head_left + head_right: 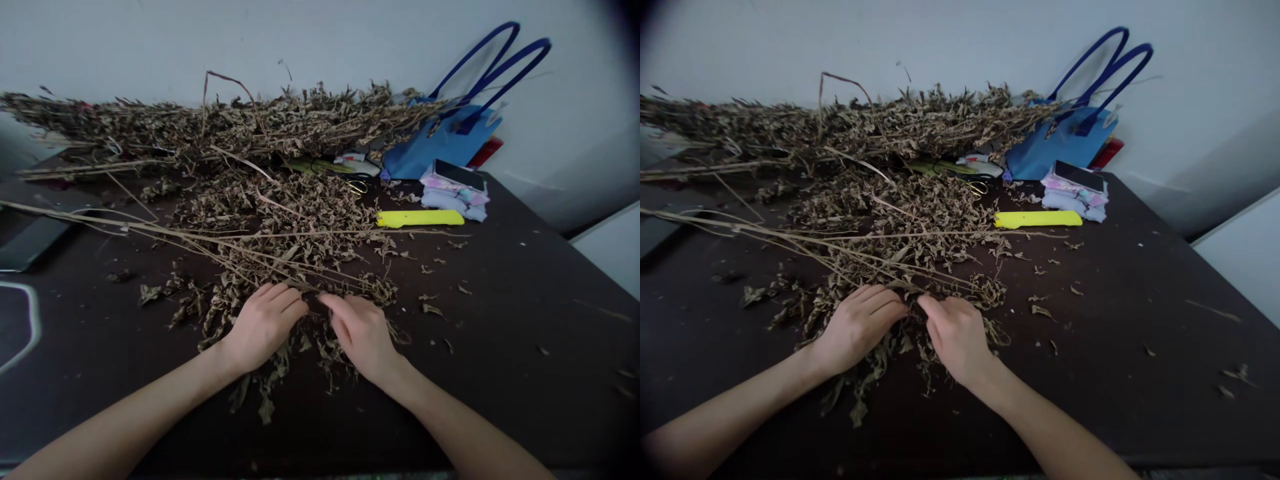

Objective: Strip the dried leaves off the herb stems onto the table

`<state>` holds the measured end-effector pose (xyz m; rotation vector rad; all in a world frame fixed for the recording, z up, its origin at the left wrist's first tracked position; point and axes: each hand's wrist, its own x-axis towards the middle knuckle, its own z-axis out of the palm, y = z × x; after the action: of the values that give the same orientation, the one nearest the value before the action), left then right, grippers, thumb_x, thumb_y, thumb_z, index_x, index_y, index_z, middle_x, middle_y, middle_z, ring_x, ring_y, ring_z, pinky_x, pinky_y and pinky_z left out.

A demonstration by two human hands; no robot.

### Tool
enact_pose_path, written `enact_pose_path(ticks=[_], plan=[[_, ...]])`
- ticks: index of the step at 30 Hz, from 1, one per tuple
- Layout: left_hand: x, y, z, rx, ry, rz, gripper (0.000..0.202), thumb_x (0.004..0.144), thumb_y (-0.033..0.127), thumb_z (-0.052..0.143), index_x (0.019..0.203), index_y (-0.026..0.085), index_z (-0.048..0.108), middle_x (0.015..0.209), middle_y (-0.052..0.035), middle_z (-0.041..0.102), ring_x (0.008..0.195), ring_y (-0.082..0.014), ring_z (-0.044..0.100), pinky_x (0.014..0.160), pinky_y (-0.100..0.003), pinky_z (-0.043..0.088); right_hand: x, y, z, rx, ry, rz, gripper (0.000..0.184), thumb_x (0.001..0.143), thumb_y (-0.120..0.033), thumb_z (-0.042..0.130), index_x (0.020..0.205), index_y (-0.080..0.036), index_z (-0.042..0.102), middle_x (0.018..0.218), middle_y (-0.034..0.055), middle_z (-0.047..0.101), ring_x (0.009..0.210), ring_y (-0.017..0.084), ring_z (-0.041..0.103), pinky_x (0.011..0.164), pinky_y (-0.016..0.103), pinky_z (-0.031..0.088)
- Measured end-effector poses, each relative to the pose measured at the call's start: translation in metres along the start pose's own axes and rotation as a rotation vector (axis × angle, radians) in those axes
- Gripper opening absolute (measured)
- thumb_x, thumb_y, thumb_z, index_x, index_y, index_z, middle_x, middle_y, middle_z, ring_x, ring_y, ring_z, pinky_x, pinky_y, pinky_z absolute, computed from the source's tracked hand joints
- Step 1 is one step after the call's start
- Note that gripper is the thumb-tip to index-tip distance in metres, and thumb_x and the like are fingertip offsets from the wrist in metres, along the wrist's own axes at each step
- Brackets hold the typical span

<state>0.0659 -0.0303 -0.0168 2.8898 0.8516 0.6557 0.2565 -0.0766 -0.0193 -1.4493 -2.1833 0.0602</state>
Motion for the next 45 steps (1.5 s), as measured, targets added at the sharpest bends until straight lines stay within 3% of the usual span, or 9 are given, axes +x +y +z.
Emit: enact_pose_path(ticks=[3,7,11,15,20,25,34,38,45], plan=[[0.000,-0.002,-0.001,-0.019,0.033,-0.006,0.013,0.089,0.016,0.045,0.086,0.017,0.058,0.078,-0.0028,0.058,0.073,-0.0153,0.052,0.067,-0.028,0.040,-0.001,0.003,-0.002,0.098,-0.024,0.078,0.030,0.091,-0.018,0.037,0.117,-0.015,0.053,0.076,0.0051,0.064,0.069,0.015,0.058,0.066,0.027,0.045],[0.000,-0.003,-0.002,-0.027,0.100,-0.025,0.010,0.088,0.017,0.047,0.088,0.016,0.058,0.081,-0.0029,0.060,0.073,-0.0151,0.054,0.067,-0.028,0.041,0.001,0.000,-0.010,0.279,-0.076,0.067,0.024,0.092,-0.025,0.038,0.099,-0.017,0.060,0.081,0.0047,0.065,0.076,0.015,0.059,0.071,0.028,0.046],[-0.001,-0.003,-0.002,-0.010,0.142,-0.026,0.010,0.088,0.017,0.049,0.091,0.016,0.058,0.084,-0.0031,0.062,0.074,-0.0149,0.057,0.068,-0.028,0.042,0.005,0.003,-0.021,0.411,0.008,0.112,0.026,0.094,-0.023,0.035,0.098,-0.019,0.060,0.087,0.0048,0.065,0.083,0.015,0.060,0.073,0.028,0.047],[-0.003,-0.003,-0.001,-0.016,0.156,-0.005,0.011,0.087,0.014,0.050,0.094,0.016,0.058,0.087,-0.0035,0.063,0.075,-0.0151,0.057,0.069,-0.028,0.043,0.007,0.015,-0.019,0.261,0.059,0.119,0.021,0.090,-0.019,0.042,0.100,-0.019,0.061,0.092,0.0058,0.065,0.083,0.016,0.059,0.073,0.031,0.048],[-0.004,-0.001,0.000,-0.031,0.171,-0.006,0.013,0.086,0.014,0.051,0.097,0.017,0.057,0.090,-0.0045,0.064,0.079,-0.0163,0.058,0.072,-0.030,0.044,0.007,0.022,-0.007,0.032,-0.037,0.008,0.018,0.087,-0.016,0.049,0.101,-0.016,0.061,0.088,0.0069,0.065,0.087,0.021,0.054,0.077,0.036,0.046],[-0.004,0.001,0.000,-0.038,0.173,0.015,0.016,0.087,0.014,0.049,0.099,0.016,0.058,0.091,-0.0050,0.064,0.081,-0.0160,0.059,0.073,-0.030,0.046,0.008,0.021,-0.005,-0.059,-0.097,0.001,0.015,0.084,-0.015,0.053,0.096,-0.016,0.062,0.082,0.0065,0.061,0.085,0.021,0.051,0.076,0.036,0.046],[-0.005,0.003,0.000,-0.072,0.124,0.065,0.037,0.087,0.010,0.046,0.123,0.016,0.047,0.120,-0.0112,0.056,0.105,-0.0195,0.054,0.086,-0.035,0.047,0.009,0.027,-0.010,-0.089,-0.053,0.083,0.013,0.087,-0.012,0.043,0.083,-0.018,0.055,0.074,0.0048,0.058,0.075,0.020,0.052,0.068,0.033,0.044],[-0.005,0.003,-0.001,-0.096,0.117,0.129,0.034,0.086,0.009,0.048,0.119,0.015,0.051,0.118,-0.0105,0.057,0.103,-0.0191,0.054,0.083,-0.034,0.047,0.009,0.031,-0.013,-0.053,-0.029,0.126,0.011,0.086,-0.013,0.044,0.086,-0.018,0.053,0.075,0.0043,0.060,0.070,0.018,0.055,0.064,0.030,0.044],[-0.004,-0.001,-0.002,-0.139,0.176,0.105,0.023,0.083,0.009,0.053,0.104,0.017,0.058,0.106,-0.0075,0.063,0.092,-0.0177,0.059,0.078,-0.033,0.048,0.010,0.036,-0.018,-0.021,0.059,0.137,0.008,0.085,-0.015,0.047,0.086,-0.020,0.053,0.080,0.0039,0.060,0.074,0.017,0.058,0.067,0.030,0.046]])
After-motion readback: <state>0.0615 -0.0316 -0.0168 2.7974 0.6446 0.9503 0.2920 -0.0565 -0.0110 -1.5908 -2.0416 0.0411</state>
